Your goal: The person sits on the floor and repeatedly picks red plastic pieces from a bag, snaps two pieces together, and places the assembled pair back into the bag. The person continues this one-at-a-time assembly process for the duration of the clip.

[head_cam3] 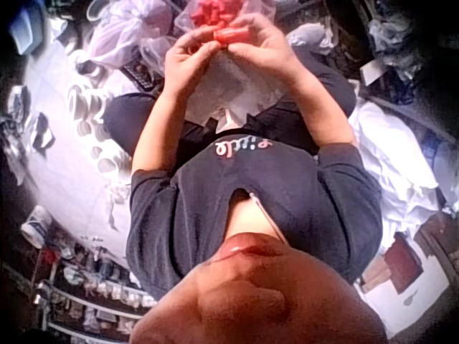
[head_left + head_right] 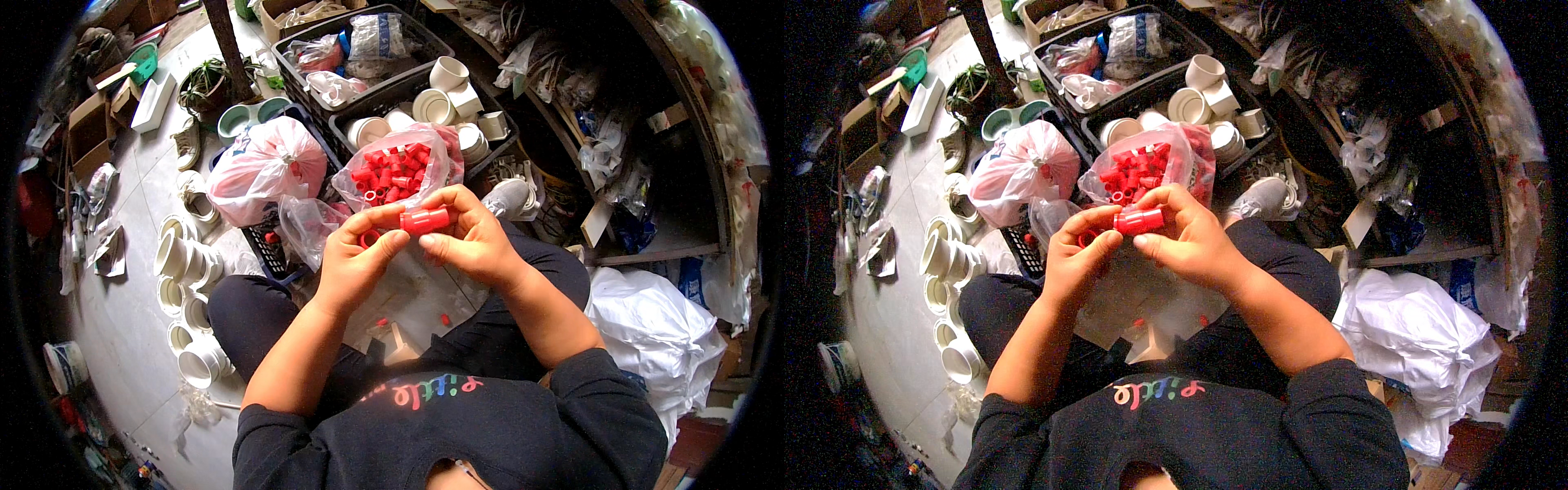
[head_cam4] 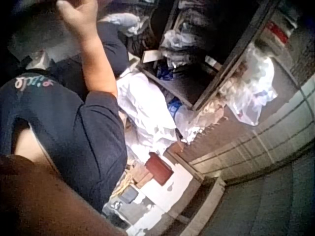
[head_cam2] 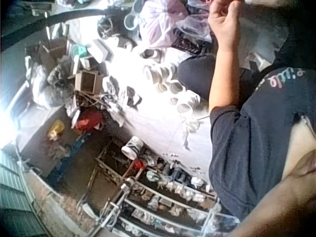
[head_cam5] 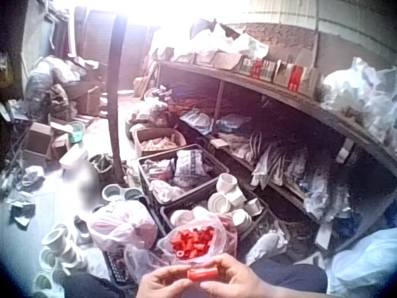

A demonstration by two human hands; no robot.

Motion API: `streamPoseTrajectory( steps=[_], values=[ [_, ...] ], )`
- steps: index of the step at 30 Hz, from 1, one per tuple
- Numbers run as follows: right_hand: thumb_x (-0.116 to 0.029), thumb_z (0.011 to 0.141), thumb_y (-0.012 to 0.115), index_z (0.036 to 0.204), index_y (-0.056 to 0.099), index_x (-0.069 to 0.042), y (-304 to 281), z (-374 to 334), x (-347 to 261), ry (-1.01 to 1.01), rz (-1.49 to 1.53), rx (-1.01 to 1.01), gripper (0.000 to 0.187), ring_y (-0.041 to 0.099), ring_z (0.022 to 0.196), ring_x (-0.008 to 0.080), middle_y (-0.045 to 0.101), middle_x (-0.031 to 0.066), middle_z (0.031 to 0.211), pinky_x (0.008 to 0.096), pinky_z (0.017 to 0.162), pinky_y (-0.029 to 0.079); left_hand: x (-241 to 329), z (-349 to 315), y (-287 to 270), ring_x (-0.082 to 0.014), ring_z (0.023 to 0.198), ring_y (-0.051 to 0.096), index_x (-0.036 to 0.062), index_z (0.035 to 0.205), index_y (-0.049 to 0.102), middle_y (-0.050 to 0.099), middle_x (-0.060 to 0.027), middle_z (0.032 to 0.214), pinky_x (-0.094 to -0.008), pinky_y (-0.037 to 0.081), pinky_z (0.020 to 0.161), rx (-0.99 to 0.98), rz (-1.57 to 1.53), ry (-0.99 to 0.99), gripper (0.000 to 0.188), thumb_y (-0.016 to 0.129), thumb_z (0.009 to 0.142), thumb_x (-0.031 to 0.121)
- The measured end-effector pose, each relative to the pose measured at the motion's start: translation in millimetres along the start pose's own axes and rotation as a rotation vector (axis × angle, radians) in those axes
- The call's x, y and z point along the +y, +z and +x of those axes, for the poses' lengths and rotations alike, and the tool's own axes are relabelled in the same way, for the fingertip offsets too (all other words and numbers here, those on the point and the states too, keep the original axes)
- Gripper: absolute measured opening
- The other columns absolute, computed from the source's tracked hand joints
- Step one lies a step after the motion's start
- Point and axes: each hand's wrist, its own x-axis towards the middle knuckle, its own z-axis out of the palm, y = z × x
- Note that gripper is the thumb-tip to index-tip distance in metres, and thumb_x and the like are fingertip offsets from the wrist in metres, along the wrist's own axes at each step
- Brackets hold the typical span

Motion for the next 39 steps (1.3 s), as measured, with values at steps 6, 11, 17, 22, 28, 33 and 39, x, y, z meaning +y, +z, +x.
streamPoseTrajectory(
  steps=[6,11,17,22,28,33,39],
  values=[
    [-0.014,0.078,0.065,0.106,0.047,-0.005,-13,1,-7,0.244,-0.141,-0.1,0.035,0.052,0.064,0.0069,0.056,0.001,0.083,0.0206,0.052,0.042,-7,0,-1,-0.0106,0.091,0.053,0.0003,0.102,0.059,0.06,-0.0045,0.099,-0.0238,0.04,0.083,-0.021,0.043,0.079,0.027,0.065,0.077,0.009],
    [-0.006,0.076,0.065,0.103,0.047,-0.005,-2,2,2,-0.063,0.029,-0.02,0.033,0.054,0.086,0.0102,0.054,0.0021,0.092,0.0246,0.074,0.045,-11,3,-1,-0.0116,0.092,0.053,-0.0001,0.101,0.059,0.06,-0.0055,0.099,-0.0244,0.04,0.083,-0.018,0.058,0.114,0.027,0.066,0.076,0.01],
    [-0.007,0.077,0.063,0.103,0.046,-0.005,-10,5,-3,0.151,0.043,0.03,0.031,0.054,0.083,0.01,0.053,0.0023,0.088,0.0244,0.075,0.045,-10,1,-1,-0.0131,0.092,0.054,0.0001,0.101,0.06,0.061,-0.0068,0.098,-0.0251,0.04,0.083,-0.004,0.115,0.124,0.027,0.066,0.075,0.009],
    [-0.023,0.083,0.058,0.108,0.044,-0.007,-6,8,16,-0.149,-0.107,0.062,0.033,0.053,0.069,0.0091,0.052,0.0029,0.086,0.0232,0.06,0.047,-11,3,1,-0.0141,0.093,0.055,0.0001,0.101,0.06,0.061,-0.0077,0.1,-0.0256,0.04,0.083,0.012,0.181,0.157,0.028,0.066,0.076,0.01],
    [-0.019,0.079,0.064,0.106,0.044,-0.006,-12,2,10,0.056,-0.033,0.025,0.036,0.053,0.078,0.0105,0.052,0.004,0.093,0.0257,0.07,0.047,-13,1,1,-0.0106,0.087,0.055,0.0009,0.103,0.059,0.06,-0.0055,0.099,-0.0222,0.042,0.077,0.02,0.164,0.165,0.029,0.066,0.075,0.007],
    [-0.021,0.081,0.062,0.109,0.045,-0.007,-6,2,0,0.222,0.015,0.005,0.035,0.053,0.074,0.0097,0.053,0.0025,0.092,0.0229,0.062,0.046,-15,0,3,-0.0018,0.071,0.047,0.0021,0.107,0.057,0.059,0.0012,0.095,-0.0153,0.038,0.062,0.007,0.059,0.152,0.033,0.066,0.075,0.004],
    [-0.022,0.08,0.063,0.109,0.045,-0.008,-3,1,14,-0.05,0.014,0.051,0.037,0.053,0.08,0.008,0.055,0.0003,0.088,0.0216,0.061,0.044,-12,1,5,-0.0004,0.065,0.044,0.0019,0.107,0.057,0.058,0.0032,0.092,-0.0145,0.036,0.058,-0.007,0.067,0.149,0.033,0.066,0.075,0.003]
  ],
)
